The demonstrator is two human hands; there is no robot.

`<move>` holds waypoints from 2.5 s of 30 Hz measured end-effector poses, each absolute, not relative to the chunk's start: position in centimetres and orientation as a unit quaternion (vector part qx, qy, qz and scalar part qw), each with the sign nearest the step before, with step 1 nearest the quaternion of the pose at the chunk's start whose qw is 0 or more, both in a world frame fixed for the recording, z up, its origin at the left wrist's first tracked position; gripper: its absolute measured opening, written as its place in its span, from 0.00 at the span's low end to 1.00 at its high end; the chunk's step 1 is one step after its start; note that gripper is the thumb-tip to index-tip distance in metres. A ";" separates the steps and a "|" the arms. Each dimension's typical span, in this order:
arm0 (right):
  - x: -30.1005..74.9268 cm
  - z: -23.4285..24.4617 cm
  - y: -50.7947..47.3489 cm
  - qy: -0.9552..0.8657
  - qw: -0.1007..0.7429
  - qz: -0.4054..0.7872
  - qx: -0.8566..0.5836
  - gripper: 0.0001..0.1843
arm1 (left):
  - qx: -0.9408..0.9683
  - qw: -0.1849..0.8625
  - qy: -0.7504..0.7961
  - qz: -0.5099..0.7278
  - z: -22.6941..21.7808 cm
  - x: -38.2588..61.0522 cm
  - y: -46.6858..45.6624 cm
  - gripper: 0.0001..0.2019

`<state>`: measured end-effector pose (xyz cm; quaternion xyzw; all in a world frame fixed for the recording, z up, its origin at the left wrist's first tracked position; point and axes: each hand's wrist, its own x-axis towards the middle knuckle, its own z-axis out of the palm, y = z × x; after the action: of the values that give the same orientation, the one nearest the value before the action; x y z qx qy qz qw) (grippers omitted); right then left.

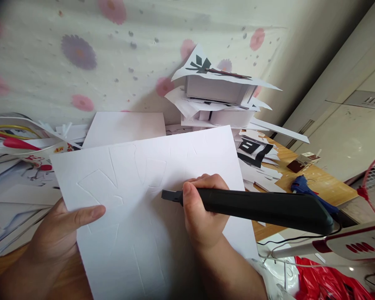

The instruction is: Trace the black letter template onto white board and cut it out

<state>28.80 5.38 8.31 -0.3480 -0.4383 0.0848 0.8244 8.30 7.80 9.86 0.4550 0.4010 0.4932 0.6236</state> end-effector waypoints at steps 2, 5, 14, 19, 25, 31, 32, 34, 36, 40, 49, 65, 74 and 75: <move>28.9 8.3 5.3 -0.437 0.827 0.093 -0.343 0.09 | 0.459 0.622 0.397 0.495 9.9 8.3 7.8 0.36; 28.9 8.5 5.3 -0.433 0.830 0.109 -0.336 0.08 | 0.466 0.615 0.388 0.505 9.9 8.3 7.8 0.35; 28.2 8.4 4.9 -0.445 0.832 0.146 -0.296 0.06 | 0.461 0.639 0.369 0.492 9.8 8.1 8.0 0.31; 27.4 8.2 4.5 -0.499 0.795 0.144 -0.315 0.06 | 0.463 0.638 0.371 0.491 9.4 8.0 8.2 0.29; 27.4 8.2 4.6 -0.491 0.797 0.124 -0.328 0.08 | 0.470 0.632 0.368 0.495 9.5 8.1 8.1 0.27; 27.2 8.2 4.6 -0.495 0.796 0.127 -0.324 0.07 | 0.473 0.619 0.373 0.504 9.6 8.1 8.0 0.28; 27.2 8.2 4.6 -0.496 0.796 0.125 -0.323 0.07 | 0.472 0.620 0.373 0.504 9.6 8.2 8.0 0.28; 27.1 8.3 4.5 -0.498 0.793 0.119 -0.330 0.07 | 0.470 0.623 0.372 0.503 9.6 8.2 8.0 0.29; 27.0 8.3 4.5 -0.497 0.789 0.107 -0.346 0.07 | 0.469 0.627 0.370 0.500 9.6 8.2 8.0 0.30; 26.8 8.4 4.6 -0.488 0.794 0.088 -0.352 0.06 | 0.463 0.635 0.371 0.495 9.7 8.1 8.0 0.29; 27.2 8.5 4.8 -0.483 0.797 0.092 -0.352 0.07 | 0.457 0.629 0.376 0.504 9.9 8.1 7.9 0.24; 27.5 8.2 4.8 -0.469 0.798 0.075 -0.372 0.09 | 0.455 0.623 0.390 0.503 9.9 8.2 7.8 0.30; 27.6 8.2 4.8 -0.471 0.800 0.069 -0.366 0.09 | 0.465 0.621 0.384 0.500 9.9 8.2 7.8 0.29; 27.6 8.3 4.8 -0.470 0.799 0.067 -0.368 0.09 | 0.466 0.620 0.384 0.501 9.9 8.2 7.8 0.29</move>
<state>27.64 4.80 8.27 -0.3680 -0.4702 0.0669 0.7994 8.21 7.76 9.91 0.4665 0.3836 0.5013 0.6197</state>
